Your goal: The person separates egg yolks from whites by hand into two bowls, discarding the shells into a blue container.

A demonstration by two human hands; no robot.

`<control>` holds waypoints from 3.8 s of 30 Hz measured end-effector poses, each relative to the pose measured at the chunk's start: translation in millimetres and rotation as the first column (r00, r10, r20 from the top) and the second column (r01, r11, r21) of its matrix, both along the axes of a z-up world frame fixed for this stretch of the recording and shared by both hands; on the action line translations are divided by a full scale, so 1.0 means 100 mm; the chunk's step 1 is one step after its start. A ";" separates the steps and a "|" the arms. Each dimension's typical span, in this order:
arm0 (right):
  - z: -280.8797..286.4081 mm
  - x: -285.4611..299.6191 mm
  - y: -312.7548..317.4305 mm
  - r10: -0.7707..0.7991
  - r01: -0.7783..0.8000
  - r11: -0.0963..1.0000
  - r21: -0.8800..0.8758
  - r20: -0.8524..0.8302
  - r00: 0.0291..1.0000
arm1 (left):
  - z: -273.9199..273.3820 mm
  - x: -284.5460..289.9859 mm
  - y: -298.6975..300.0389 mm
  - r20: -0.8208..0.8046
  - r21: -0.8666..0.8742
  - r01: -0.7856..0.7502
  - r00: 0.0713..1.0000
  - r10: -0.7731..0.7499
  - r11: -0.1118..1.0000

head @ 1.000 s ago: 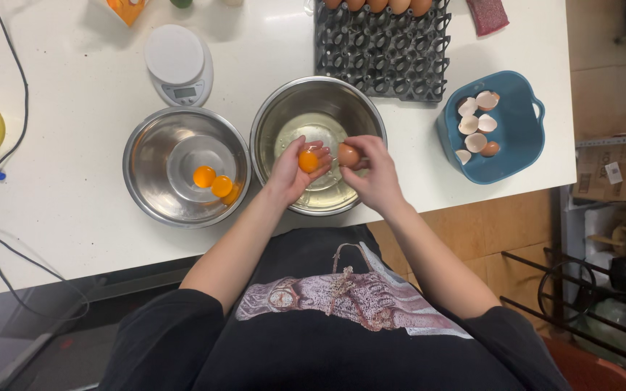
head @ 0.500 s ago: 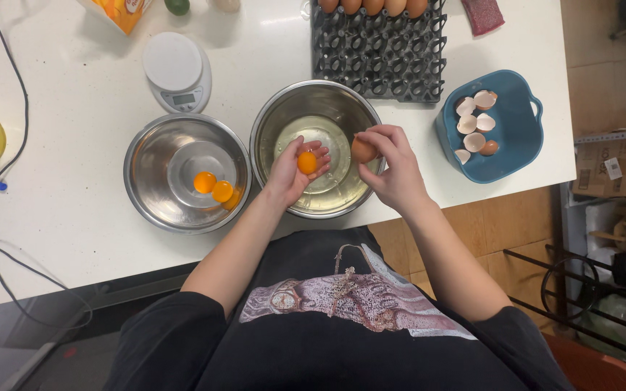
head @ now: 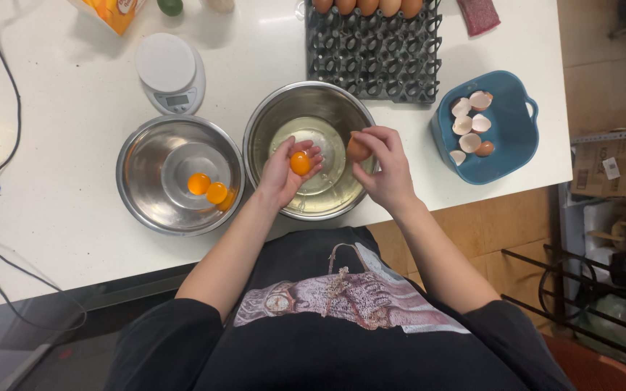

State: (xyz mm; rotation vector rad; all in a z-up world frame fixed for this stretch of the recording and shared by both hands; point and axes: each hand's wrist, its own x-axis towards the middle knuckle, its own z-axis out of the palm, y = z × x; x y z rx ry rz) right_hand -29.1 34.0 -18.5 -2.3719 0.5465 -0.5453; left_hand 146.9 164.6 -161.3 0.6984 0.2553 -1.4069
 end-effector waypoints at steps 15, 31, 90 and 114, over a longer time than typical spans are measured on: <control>-0.39 -0.15 -0.06 0.079 -0.077 0.997 0.030 -0.056 0.995 | 0.09 -0.06 -0.12 0.035 0.028 -0.042 0.999 0.041 0.999; -0.80 -0.70 -0.85 -0.226 0.004 0.756 0.654 0.256 0.940 | 0.13 -0.26 -0.25 0.048 0.062 -0.169 0.985 0.166 0.984; -1.11 0.53 0.15 -0.355 -0.022 -0.163 0.986 -0.038 0.934 | -0.06 -0.13 -0.01 0.077 0.195 -0.007 0.997 -0.008 0.981; -1.17 0.18 0.21 -0.510 0.013 -0.155 0.988 -0.091 0.855 | -0.12 -0.04 -0.11 -0.023 0.015 -0.132 0.991 0.132 0.991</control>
